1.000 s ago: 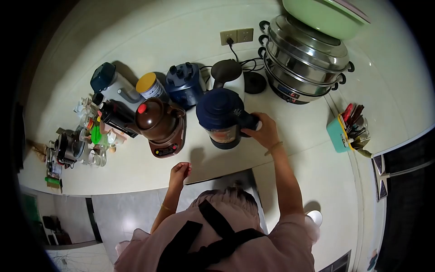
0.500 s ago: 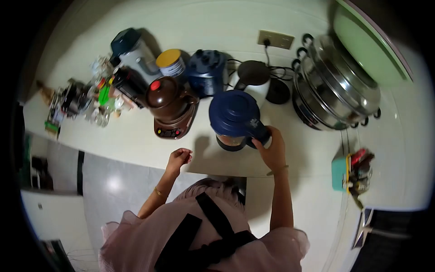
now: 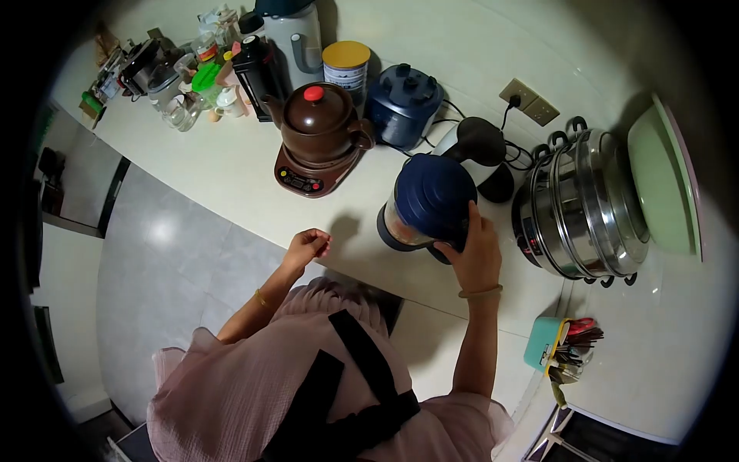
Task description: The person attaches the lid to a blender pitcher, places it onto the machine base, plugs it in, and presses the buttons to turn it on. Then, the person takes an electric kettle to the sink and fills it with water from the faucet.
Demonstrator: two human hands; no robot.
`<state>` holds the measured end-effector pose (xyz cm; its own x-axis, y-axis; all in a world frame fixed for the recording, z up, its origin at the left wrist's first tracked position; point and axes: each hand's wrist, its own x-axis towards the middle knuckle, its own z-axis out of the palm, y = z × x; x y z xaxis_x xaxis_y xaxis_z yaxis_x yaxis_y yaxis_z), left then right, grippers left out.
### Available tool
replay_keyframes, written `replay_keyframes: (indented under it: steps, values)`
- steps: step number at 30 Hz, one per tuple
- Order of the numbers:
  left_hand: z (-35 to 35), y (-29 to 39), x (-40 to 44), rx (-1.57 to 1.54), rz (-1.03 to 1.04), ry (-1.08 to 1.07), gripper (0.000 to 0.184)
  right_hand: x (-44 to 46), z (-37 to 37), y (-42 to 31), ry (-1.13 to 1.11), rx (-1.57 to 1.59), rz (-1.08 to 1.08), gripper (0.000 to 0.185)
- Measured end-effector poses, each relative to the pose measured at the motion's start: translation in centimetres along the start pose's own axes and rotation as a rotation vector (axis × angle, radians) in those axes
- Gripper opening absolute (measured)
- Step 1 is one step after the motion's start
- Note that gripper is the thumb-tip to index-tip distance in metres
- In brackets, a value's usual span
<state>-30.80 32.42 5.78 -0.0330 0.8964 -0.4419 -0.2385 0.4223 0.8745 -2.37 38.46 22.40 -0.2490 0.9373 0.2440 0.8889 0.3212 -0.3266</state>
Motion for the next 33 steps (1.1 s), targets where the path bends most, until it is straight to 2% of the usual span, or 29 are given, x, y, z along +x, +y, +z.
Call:
replay_keyframes:
  steps: [2, 7, 9, 11, 13, 14, 16, 19, 22, 33]
  values:
    - [-0.6, -0.6, -0.3, -0.011, -0.049, 0.029, 0.017, -0.4, 0.9, -0.2, 0.020, -0.038, 0.068, 0.076]
    - [-1.1, -1.3, 0.1, -0.018, -0.049, -0.018, 0.016, -0.8, 1.4, -0.4, 0.036, -0.134, 0.080, 0.078]
    - [0.5, -1.1, 1.1, 0.064, 0.136, 0.007, 0.017, -0.7, 1.4, -0.3, 0.055, -0.155, 0.070, 0.080]
    - [3.0, 0.3, 1.7, 0.322, 0.335, -0.028, 0.038, -0.4, 1.1, -0.3, 0.020, -0.112, 0.014, 0.078]
    - [6.0, 4.1, 0.2, 0.412, 0.446, -0.144, 0.067, -0.3, 1.0, 0.1, -0.015, -0.116, 0.020, 0.077]
    - [7.2, 4.6, 0.3, 0.403, 0.450, -0.151, 0.067, -0.3, 0.8, 0.2, -0.048, -0.110, 0.023, 0.076]
    - [8.8, 5.3, 0.6, 0.591, 0.527, -0.303, 0.082, 0.0, 0.4, -0.1, -0.077, -0.126, 0.043, 0.074]
    - [9.6, 4.6, 0.9, 0.493, 0.649, -0.250, 0.081, 0.6, 0.1, 0.0, -0.090, -0.113, 0.062, 0.068]
    - [9.3, 4.4, 1.7, 0.553, 0.556, -0.303, 0.086, 0.7, 0.1, -0.1, -0.068, -0.074, 0.067, 0.062]
    - [9.7, 4.1, 2.2, 0.511, 0.600, -0.289, 0.082, 0.1, 0.8, -1.5, -0.004, -0.090, 0.131, 0.056]
